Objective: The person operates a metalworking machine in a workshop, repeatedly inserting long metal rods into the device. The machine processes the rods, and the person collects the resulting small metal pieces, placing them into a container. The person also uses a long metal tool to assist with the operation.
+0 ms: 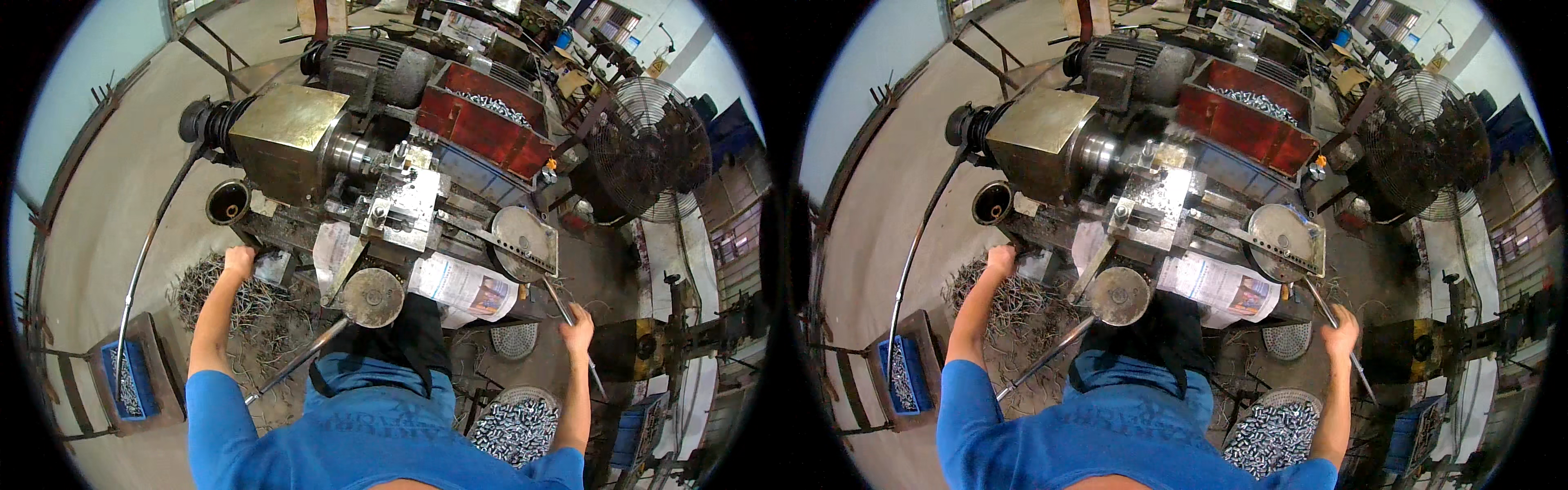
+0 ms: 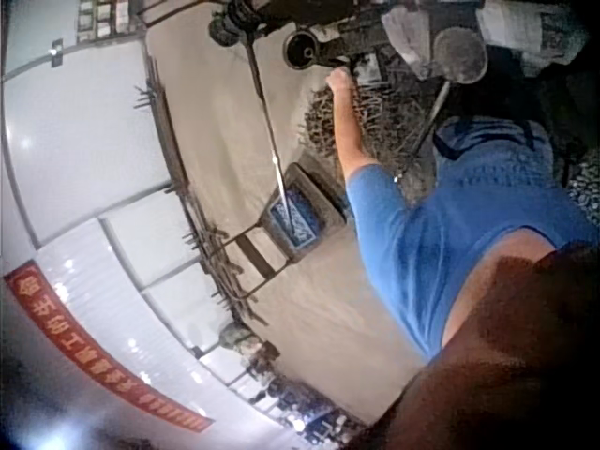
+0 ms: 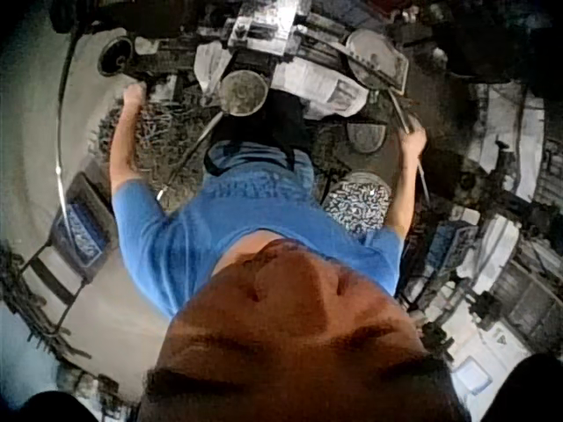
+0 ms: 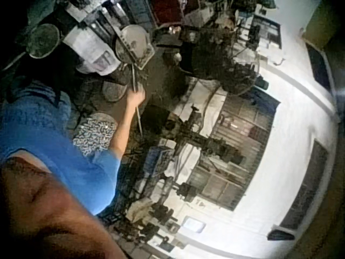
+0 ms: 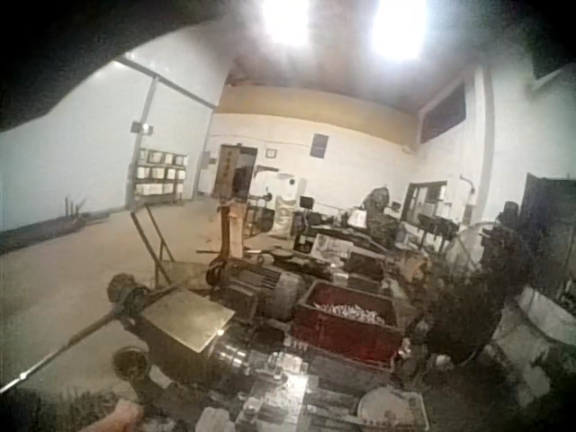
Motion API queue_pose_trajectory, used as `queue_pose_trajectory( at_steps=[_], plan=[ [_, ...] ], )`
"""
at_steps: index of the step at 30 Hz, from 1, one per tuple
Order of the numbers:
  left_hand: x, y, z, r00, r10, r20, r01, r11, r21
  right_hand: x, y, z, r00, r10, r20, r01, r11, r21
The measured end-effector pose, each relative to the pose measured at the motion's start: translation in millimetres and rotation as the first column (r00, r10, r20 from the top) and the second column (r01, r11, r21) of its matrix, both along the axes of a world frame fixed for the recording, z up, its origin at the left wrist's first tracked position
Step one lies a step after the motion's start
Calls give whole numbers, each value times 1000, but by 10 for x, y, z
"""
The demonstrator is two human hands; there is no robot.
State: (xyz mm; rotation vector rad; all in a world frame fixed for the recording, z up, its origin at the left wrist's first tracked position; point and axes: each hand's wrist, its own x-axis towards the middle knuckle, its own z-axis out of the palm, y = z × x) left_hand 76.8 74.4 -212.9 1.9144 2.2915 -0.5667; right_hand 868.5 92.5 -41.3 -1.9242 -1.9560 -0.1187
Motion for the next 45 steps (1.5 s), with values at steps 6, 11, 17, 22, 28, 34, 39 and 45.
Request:
queue_pose_trajectory(
  at_steps=[6, 11, 17, 22, 28, 34, 39, 45],
  plan=[
    [-63, -436, -31, 931, 232, 283, -306, 918, 253, 1148, -527, -781, 782, -491, 383, 580, 799, -160],
    [-438, -1164, -10, 843, 261, 469, -364, 920, 143, 323, -1255, -783, 823, -507, 257, 549, 826, -128],
    [-442, -1634, 17, 600, 457, 657, -552, 831, -73, -889, -1777, -697, 798, -602, 29, 584, 761, -281],
    [-594, -1603, -365, 654, 291, 698, -463, 884, 64, -1168, -1835, -643, 838, -546, -18, 529, 818, -227],
    [-374, -1167, -137, 562, 305, 769, -423, 905, -50, -1125, -1811, -606, 834, -543, -102, 498, 818, -287],
    [-124, -687, 103, 845, 227, 485, -355, 916, 189, -33, -1368, -590, 853, -433, 291, 476, 874, -95],
    [8, -229, 20, 943, 11, 333, -121, 943, 310, 1208, -209, -744, 626, -573, 529, 667, 745, 17],
    [452, -82, -257, 936, 279, 213, -326, 916, 234, 351, -7, -499, 849, -389, 358, 347, 921, 177]
  ],
)
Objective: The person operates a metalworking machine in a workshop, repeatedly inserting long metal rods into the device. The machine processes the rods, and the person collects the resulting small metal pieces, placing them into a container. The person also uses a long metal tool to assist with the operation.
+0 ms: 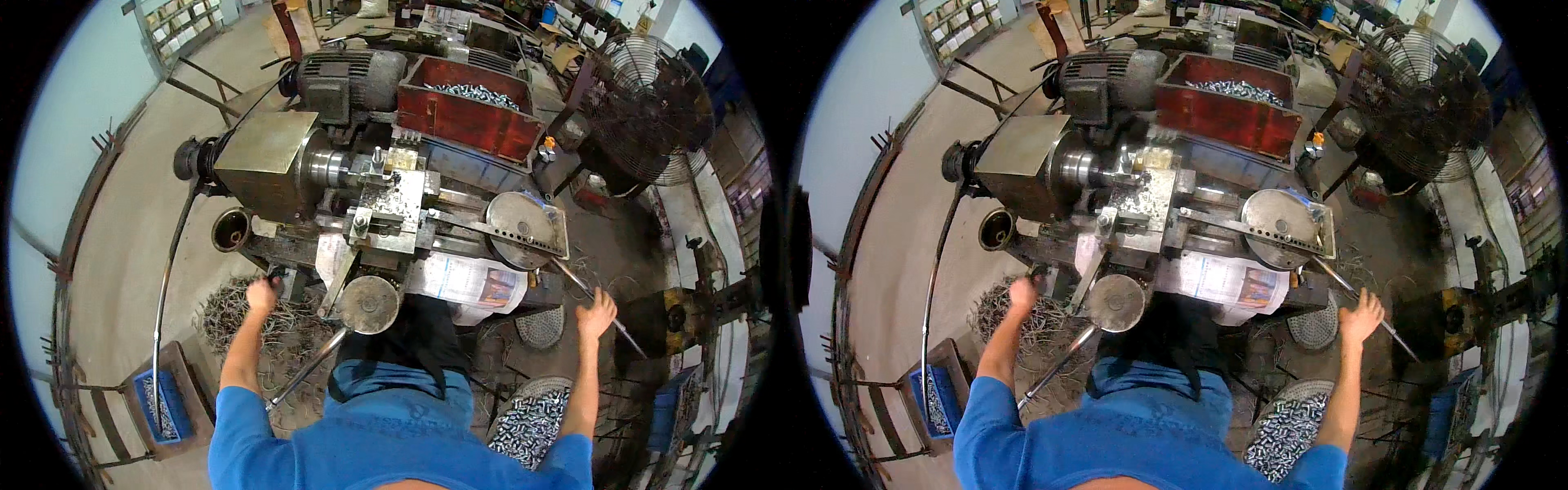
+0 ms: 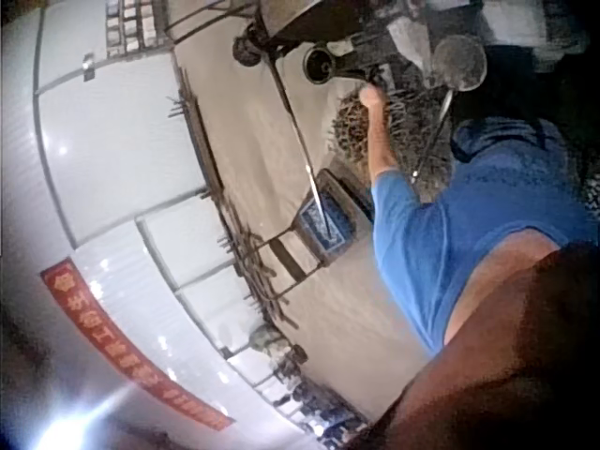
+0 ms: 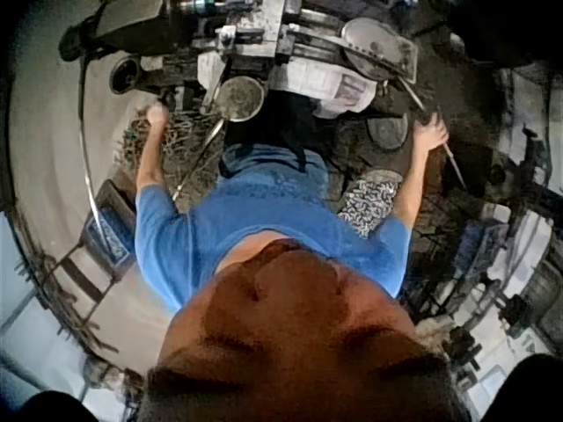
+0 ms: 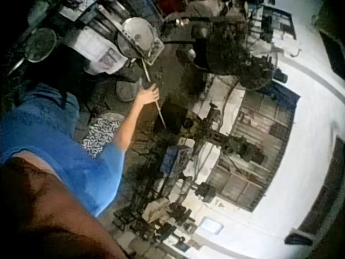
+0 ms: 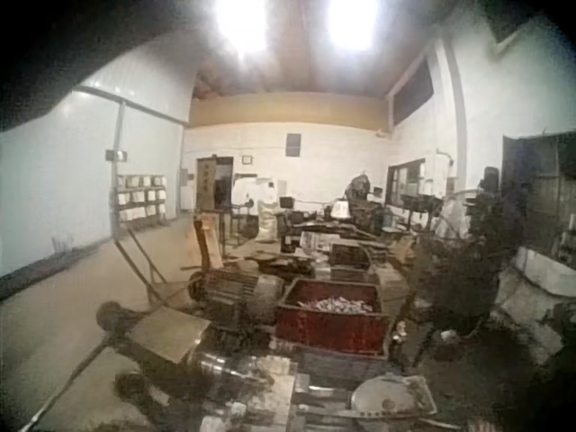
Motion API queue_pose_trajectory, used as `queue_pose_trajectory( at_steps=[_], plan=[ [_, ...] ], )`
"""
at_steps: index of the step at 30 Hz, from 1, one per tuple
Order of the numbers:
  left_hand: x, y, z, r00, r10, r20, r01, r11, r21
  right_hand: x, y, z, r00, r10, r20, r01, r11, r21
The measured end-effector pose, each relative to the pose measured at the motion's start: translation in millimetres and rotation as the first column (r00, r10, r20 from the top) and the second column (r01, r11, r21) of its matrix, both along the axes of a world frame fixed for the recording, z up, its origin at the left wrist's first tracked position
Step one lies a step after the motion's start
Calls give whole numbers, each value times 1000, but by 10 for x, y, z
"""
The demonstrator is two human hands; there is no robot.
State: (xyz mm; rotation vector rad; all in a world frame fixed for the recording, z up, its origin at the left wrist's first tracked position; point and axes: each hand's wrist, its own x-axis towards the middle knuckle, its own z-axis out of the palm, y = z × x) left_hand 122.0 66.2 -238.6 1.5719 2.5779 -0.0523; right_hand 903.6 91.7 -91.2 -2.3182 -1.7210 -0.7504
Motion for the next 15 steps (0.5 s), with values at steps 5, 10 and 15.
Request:
queue_pose_trajectory(
  at_steps=[5, 10, 15],
  plan=[
    [140, -117, -626, 997, 60, 46, -69, 972, 224, -618, -70, 32, 880, 352, -318, -299, 932, 203],
    [-127, -36, 97, 975, -214, -50, 207, 971, -122, -1631, 343, 675, 607, 654, -452, -587, 752, 299],
    [-332, -80, 659, 969, -244, 29, 244, 970, 7, -3003, 809, 1341, 278, 832, -480, -826, 462, 323]
  ],
)
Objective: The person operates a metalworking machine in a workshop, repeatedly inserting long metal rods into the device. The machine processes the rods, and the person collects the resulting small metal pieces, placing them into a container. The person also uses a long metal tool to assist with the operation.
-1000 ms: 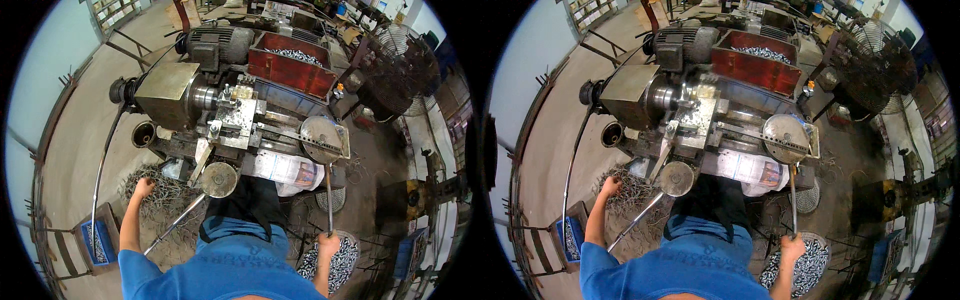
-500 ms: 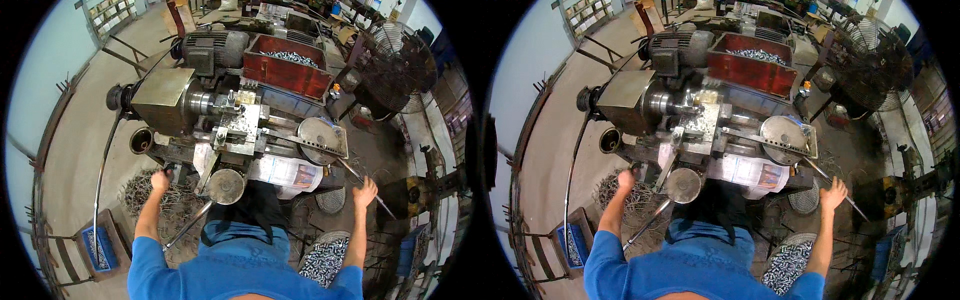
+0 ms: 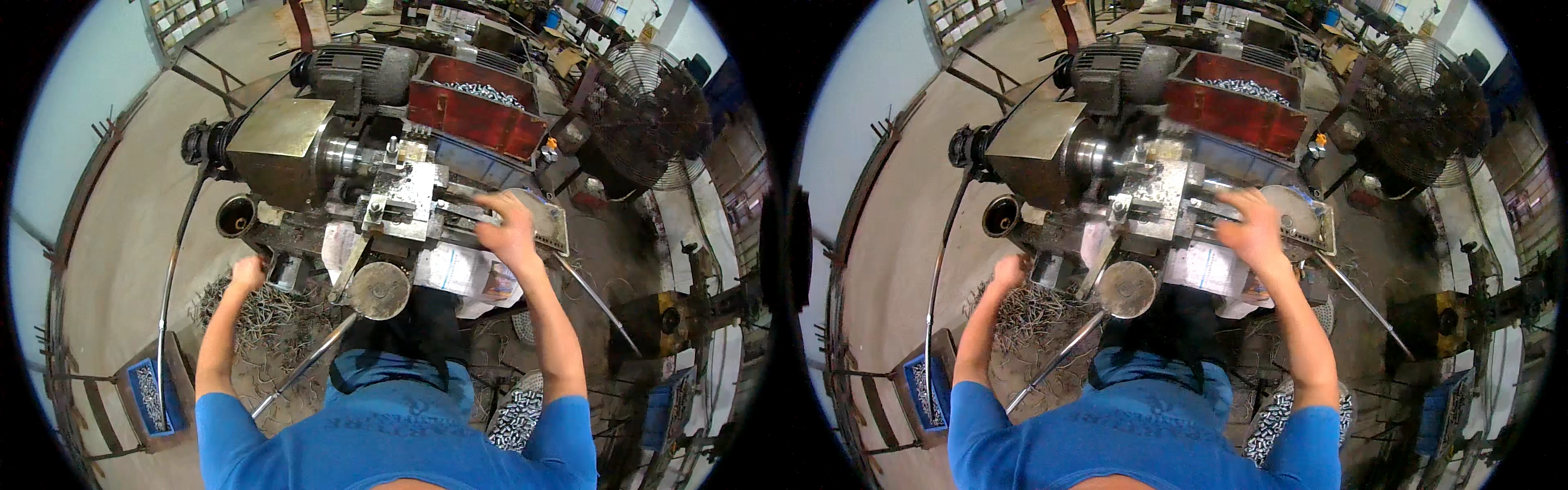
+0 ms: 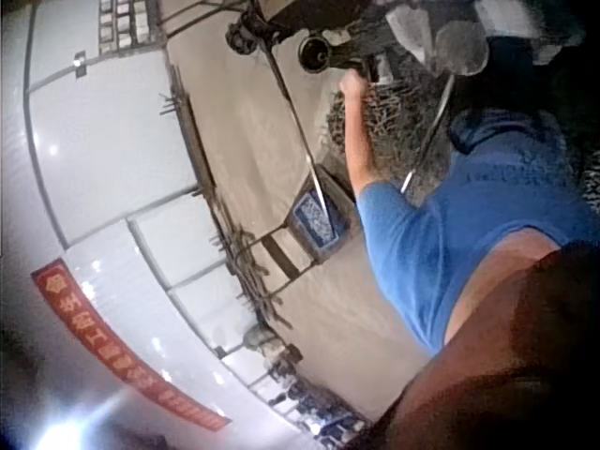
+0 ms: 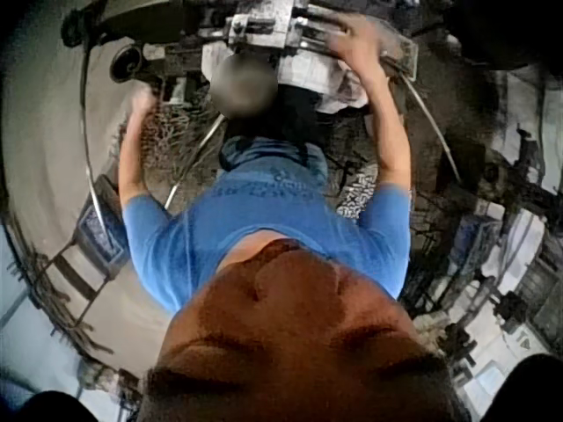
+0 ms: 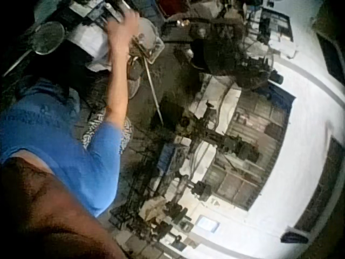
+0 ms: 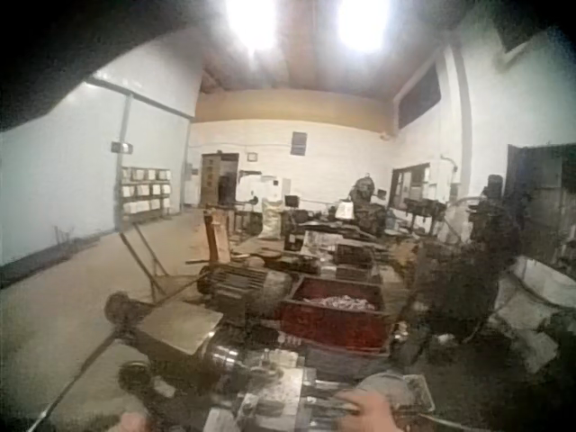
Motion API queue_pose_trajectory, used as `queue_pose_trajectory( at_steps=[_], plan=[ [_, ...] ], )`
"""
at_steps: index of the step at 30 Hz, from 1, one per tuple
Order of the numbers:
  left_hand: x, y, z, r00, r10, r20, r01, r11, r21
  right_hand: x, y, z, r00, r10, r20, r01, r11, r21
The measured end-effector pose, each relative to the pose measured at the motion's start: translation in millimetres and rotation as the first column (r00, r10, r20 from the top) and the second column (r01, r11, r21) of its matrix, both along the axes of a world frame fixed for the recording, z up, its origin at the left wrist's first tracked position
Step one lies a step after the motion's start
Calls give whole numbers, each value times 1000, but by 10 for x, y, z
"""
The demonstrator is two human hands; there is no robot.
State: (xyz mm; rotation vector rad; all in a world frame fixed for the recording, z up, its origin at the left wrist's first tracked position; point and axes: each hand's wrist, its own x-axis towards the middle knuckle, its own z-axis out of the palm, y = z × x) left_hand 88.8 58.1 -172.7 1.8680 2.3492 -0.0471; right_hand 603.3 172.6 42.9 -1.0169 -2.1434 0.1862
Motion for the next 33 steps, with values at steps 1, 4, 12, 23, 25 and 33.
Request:
queue_pose_trajectory(
  at_steps=[1, 4, 12, 23, 25, 33],
  plan=[
    [-72, -76, 269, 998, 32, 58, -38, 995, 97, -288, 122, 49, 994, 109, 0, -109, 993, 45],
    [-337, -408, 1189, 991, 96, 96, -124, 931, 342, -1170, 439, 158, 958, 207, 200, -240, 957, 160],
    [-995, -1530, 1187, 802, 558, 212, -597, 738, 315, -2131, 973, -37, 661, 163, 733, -157, 985, -77],
    [-419, -1416, 1304, 746, 449, 492, -562, 821, 101, -2049, 934, -83, 762, 78, 642, -156, 985, 66],
    [-527, -1425, 1193, 687, 454, 568, -611, 784, 112, -1883, 892, 171, 839, 65, 541, -196, 962, 189],
    [-692, -1351, 986, 862, 437, 258, -500, 817, 287, -722, 1259, 879, 970, -233, 68, 170, 851, 497]
  ],
)
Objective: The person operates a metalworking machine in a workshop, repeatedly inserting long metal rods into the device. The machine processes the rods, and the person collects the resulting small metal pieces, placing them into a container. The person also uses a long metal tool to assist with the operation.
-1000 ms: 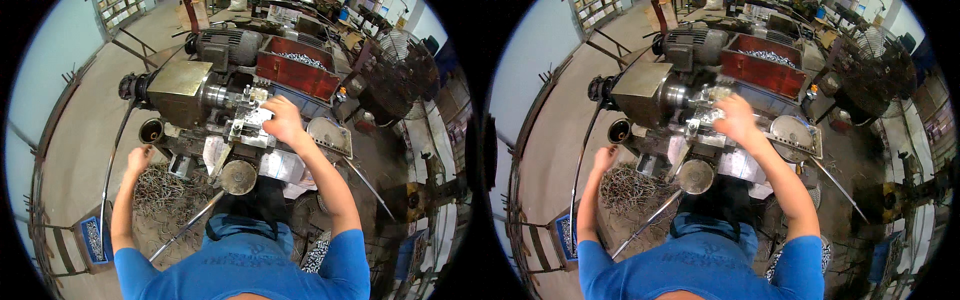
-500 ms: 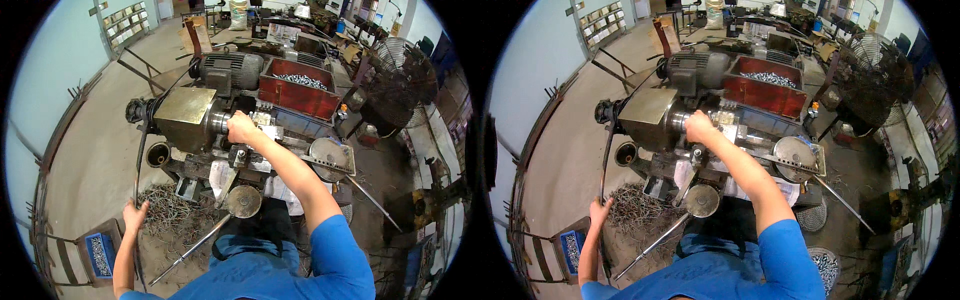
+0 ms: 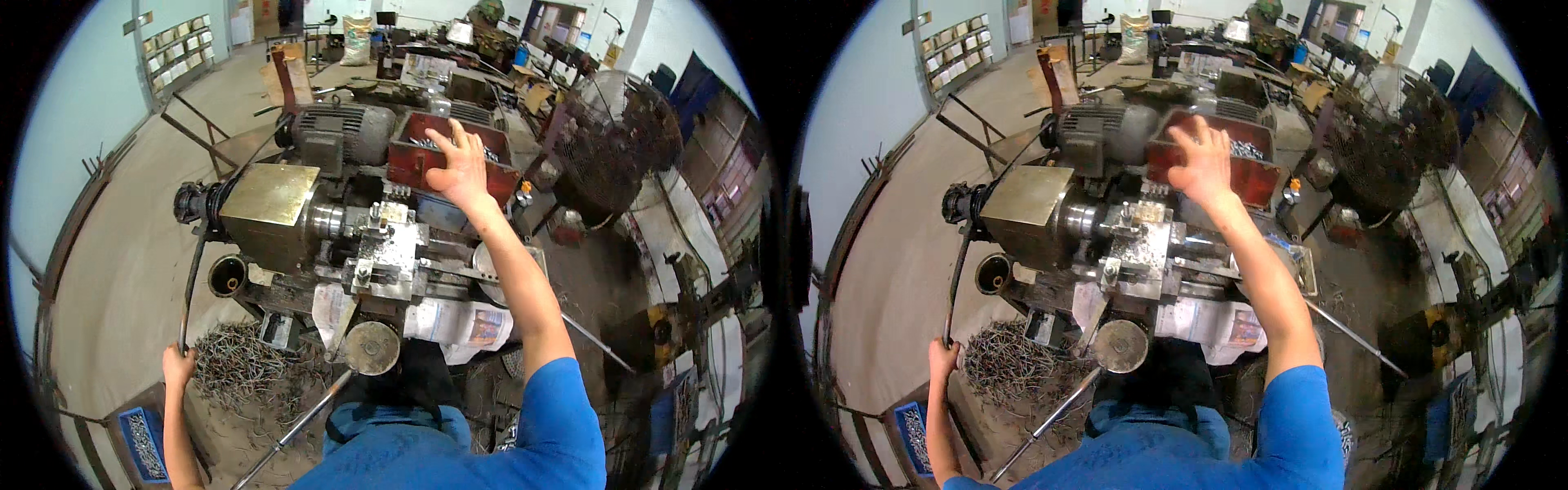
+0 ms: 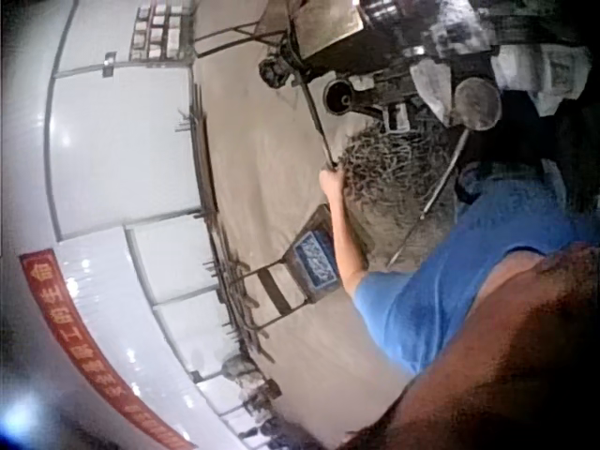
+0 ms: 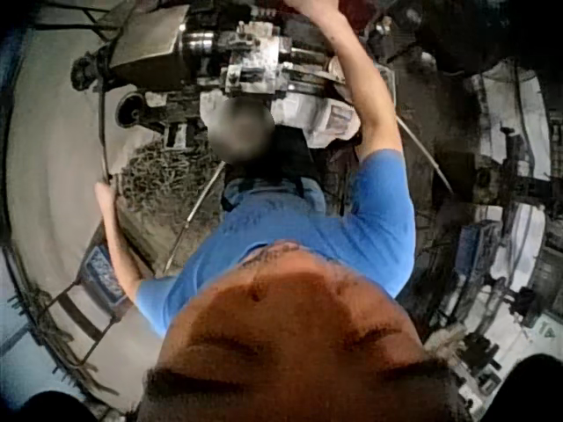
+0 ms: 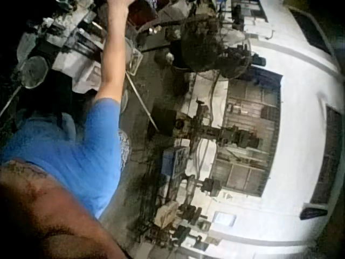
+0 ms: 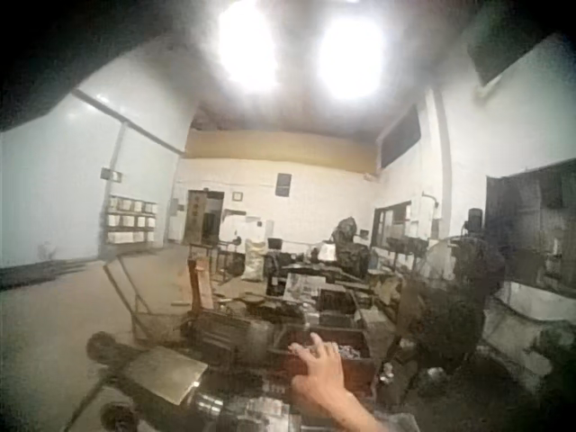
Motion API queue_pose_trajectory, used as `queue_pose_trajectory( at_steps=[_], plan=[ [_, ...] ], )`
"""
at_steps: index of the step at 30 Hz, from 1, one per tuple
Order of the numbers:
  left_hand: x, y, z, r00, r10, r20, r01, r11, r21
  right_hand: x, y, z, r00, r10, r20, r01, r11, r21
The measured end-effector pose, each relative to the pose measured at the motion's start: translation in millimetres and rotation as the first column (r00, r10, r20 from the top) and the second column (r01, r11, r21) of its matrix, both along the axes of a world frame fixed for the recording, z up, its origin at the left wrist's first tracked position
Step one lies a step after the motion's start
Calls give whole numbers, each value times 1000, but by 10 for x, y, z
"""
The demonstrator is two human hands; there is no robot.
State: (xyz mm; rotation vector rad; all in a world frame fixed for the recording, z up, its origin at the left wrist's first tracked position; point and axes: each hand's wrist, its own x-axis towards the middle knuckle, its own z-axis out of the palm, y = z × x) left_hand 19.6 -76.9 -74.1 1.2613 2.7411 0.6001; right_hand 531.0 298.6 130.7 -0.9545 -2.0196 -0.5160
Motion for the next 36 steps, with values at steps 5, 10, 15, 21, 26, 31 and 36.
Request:
queue_pose_trajectory(
  at_steps=[5, 10, 15, 21, 26, 31, 36],
  plan=[
    [120, 48, 386, 763, -95, 639, 68, 995, 68, 953, -662, -275, 988, 125, -94, -140, 976, -166],
    [-292, -214, 261, 693, -255, 674, 126, 964, 236, 2341, -1703, -975, 946, -307, -106, 218, 842, -493],
    [-371, 334, 2, 462, -214, 861, 156, 975, 159, 3666, -3376, -2118, 639, -731, 238, 615, 301, -729],
    [58, 390, 101, 489, -159, 858, 71, 987, 143, 3910, -4285, -3101, 586, -610, 533, 699, 49, -713],
    [151, 344, 203, 511, -113, 852, 7, 992, 127, 4073, -4069, -3226, 565, -503, 654, 639, -235, -733],
    [-84, 299, 72, 716, -65, 695, 12, 997, 80, 3925, -4091, -3133, 588, -531, 610, 716, -9, -698],
    [1047, 409, 953, 861, -322, -393, 214, 932, -294, 3380, -3709, -2467, 786, -615, 57, 306, 307, -901]
  ],
)
